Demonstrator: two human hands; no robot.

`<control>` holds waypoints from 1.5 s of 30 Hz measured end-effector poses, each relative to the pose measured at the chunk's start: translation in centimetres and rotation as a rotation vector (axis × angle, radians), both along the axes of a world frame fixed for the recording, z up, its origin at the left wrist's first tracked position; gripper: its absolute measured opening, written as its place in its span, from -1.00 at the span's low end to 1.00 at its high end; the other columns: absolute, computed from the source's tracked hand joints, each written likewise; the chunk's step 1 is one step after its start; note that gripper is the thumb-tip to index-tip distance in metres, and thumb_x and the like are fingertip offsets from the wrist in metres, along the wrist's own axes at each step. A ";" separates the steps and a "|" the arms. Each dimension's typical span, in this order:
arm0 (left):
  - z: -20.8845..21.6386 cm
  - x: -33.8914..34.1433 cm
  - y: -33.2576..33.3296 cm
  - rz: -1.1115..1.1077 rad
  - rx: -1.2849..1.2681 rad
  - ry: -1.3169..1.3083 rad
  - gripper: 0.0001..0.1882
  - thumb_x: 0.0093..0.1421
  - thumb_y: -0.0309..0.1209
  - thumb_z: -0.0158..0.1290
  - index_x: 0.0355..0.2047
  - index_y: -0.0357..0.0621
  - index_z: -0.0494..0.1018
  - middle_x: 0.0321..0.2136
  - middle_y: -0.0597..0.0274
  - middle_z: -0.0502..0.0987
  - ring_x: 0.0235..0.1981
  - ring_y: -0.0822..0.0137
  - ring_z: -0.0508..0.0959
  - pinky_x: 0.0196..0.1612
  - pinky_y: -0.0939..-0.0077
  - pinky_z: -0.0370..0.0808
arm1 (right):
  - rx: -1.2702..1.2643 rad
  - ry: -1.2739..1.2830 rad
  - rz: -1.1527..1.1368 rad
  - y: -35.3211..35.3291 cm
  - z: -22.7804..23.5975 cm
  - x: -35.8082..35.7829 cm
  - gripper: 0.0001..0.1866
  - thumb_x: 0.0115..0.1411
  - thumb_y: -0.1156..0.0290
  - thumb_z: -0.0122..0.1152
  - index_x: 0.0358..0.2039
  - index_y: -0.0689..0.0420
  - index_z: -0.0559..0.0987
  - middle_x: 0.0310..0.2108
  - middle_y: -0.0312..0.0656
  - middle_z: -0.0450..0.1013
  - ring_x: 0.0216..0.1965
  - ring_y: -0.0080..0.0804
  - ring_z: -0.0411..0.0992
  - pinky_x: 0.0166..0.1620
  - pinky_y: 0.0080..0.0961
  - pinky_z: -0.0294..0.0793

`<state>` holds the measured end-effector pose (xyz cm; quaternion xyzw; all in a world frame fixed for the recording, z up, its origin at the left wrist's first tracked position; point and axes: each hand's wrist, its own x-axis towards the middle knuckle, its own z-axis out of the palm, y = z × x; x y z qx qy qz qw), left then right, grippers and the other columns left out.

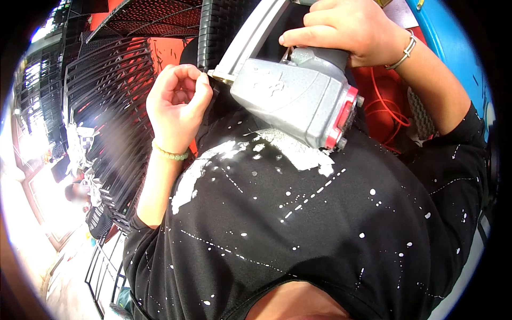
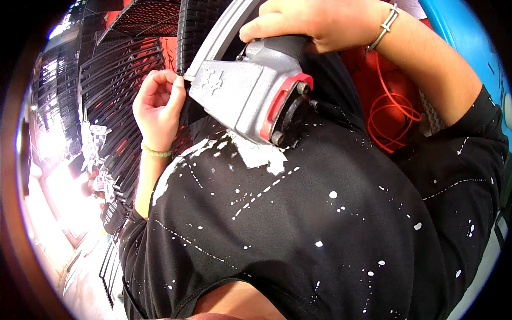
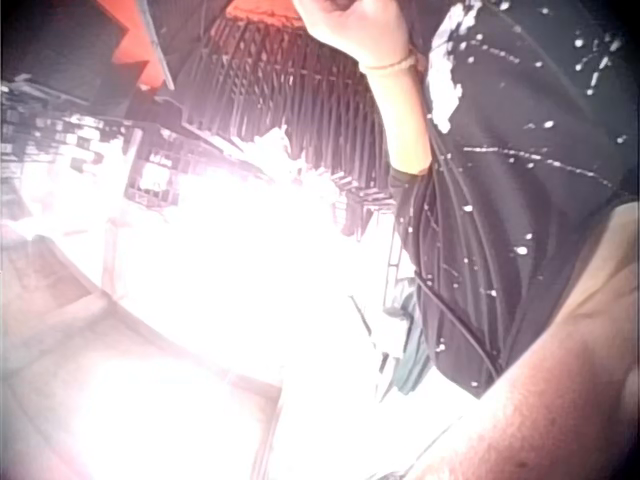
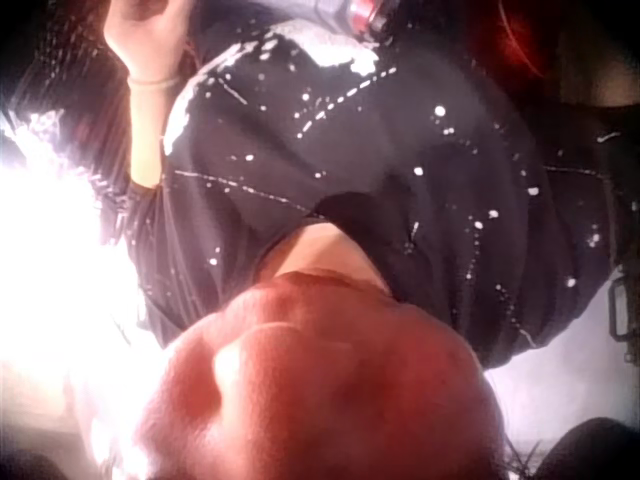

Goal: The person repairs a black woven chair frame by hand, using a metal pick to adjust the weave and a nail gun to secure the frame. They also use pliers to trim excess material from the frame.

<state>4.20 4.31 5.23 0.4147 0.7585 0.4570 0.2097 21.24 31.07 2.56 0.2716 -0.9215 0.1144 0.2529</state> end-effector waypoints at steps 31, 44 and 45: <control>0.3 0.7 -0.8 0.008 -0.007 0.027 -0.89 0.10 -0.68 0.12 -0.37 -0.31 0.43 -0.45 0.41 0.39 -0.51 0.70 0.43 -0.49 0.86 0.35 | 0.201 0.140 -0.004 0.7 0.0 -0.3 -0.68 0.03 0.32 0.10 -0.15 -0.09 0.54 -0.62 -0.43 0.31 -0.58 -0.48 0.38 -0.60 -0.48 0.31; 1.2 0.8 -1.7 -0.021 -0.025 0.006 -0.89 0.12 -0.70 0.10 -0.35 -0.31 0.41 -0.42 0.41 0.40 -0.47 0.70 0.42 -0.43 0.86 0.36 | 0.229 0.298 0.023 0.3 0.3 -1.0 -0.74 0.00 0.33 0.16 -0.23 -0.11 0.57 -0.63 -0.45 0.31 -0.60 -0.52 0.37 -0.61 -0.53 0.31; 1.2 0.8 -1.6 -0.019 -0.029 0.004 -0.89 0.12 -0.70 0.10 -0.35 -0.31 0.41 -0.42 0.41 0.40 -0.47 0.70 0.42 -0.43 0.85 0.36 | 0.227 0.289 0.023 0.3 0.3 -1.1 -0.74 0.00 0.33 0.16 -0.23 -0.11 0.57 -0.63 -0.45 0.32 -0.60 -0.52 0.37 -0.60 -0.53 0.31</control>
